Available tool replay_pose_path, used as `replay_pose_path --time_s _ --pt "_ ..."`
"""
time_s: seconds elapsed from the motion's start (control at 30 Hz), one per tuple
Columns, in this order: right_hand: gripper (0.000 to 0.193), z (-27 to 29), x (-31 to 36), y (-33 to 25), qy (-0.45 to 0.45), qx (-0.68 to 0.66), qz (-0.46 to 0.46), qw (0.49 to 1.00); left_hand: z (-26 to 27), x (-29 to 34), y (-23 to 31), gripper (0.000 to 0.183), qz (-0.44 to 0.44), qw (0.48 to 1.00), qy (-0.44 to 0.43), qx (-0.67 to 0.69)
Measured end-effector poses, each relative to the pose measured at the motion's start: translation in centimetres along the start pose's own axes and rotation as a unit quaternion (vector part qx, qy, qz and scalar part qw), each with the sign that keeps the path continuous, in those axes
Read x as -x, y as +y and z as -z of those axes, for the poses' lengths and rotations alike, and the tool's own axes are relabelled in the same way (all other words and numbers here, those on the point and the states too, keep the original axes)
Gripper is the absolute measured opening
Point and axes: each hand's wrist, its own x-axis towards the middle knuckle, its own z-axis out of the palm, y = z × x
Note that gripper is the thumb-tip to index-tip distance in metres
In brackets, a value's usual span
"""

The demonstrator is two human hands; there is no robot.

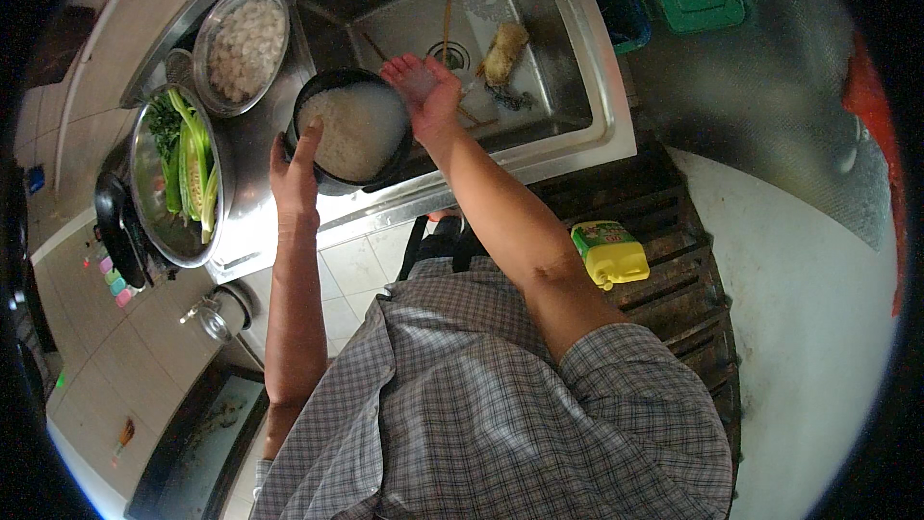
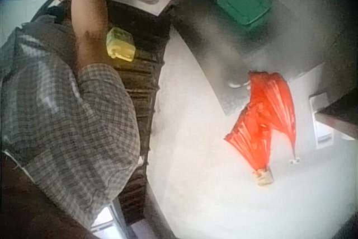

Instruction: The person washes rice in a small pot at a stainless steel sink. They repeatedly fill the pot with water, agitate the rice with their hands, and pour out the cloudy water. After several rinses, they carry the pot to a nearby counter and place it down.

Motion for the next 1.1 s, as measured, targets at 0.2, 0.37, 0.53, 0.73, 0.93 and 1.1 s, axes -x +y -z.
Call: replay_pose_path --time_s 0.2,0.37,0.53,0.73,0.93,1.1 --pt "0.038 -0.6 0.4 0.2 0.008 -0.01 -0.004 1.0 0.2 0.2 0.2 0.087 -0.018 0.999 0.007 -0.029" --pt "0.039 -0.6 0.4 0.2 -0.024 -0.006 -0.004 1.0 0.5 0.1 0.0 0.092 -0.026 0.999 0.002 -0.035" --pt "0.038 -0.7 0.6 0.4 -0.006 -0.015 -0.002 1.0 0.6 0.2 0.0 0.096 -0.034 0.997 0.012 -0.068" --pt "0.037 -0.3 0.7 0.3 -0.024 -0.004 -0.001 1.0 0.7 0.7 0.4 0.091 -0.037 0.997 -0.011 -0.062" --pt "0.035 0.0 0.5 0.5 -0.027 -0.015 -0.008 0.999 0.7 0.8 0.8 0.085 -0.032 0.998 -0.012 -0.059" --pt "0.034 -0.4 0.9 0.8 -0.025 -0.006 -0.003 1.0 0.9 1.4 1.5 0.083 -0.03 0.996 -0.001 -0.08"
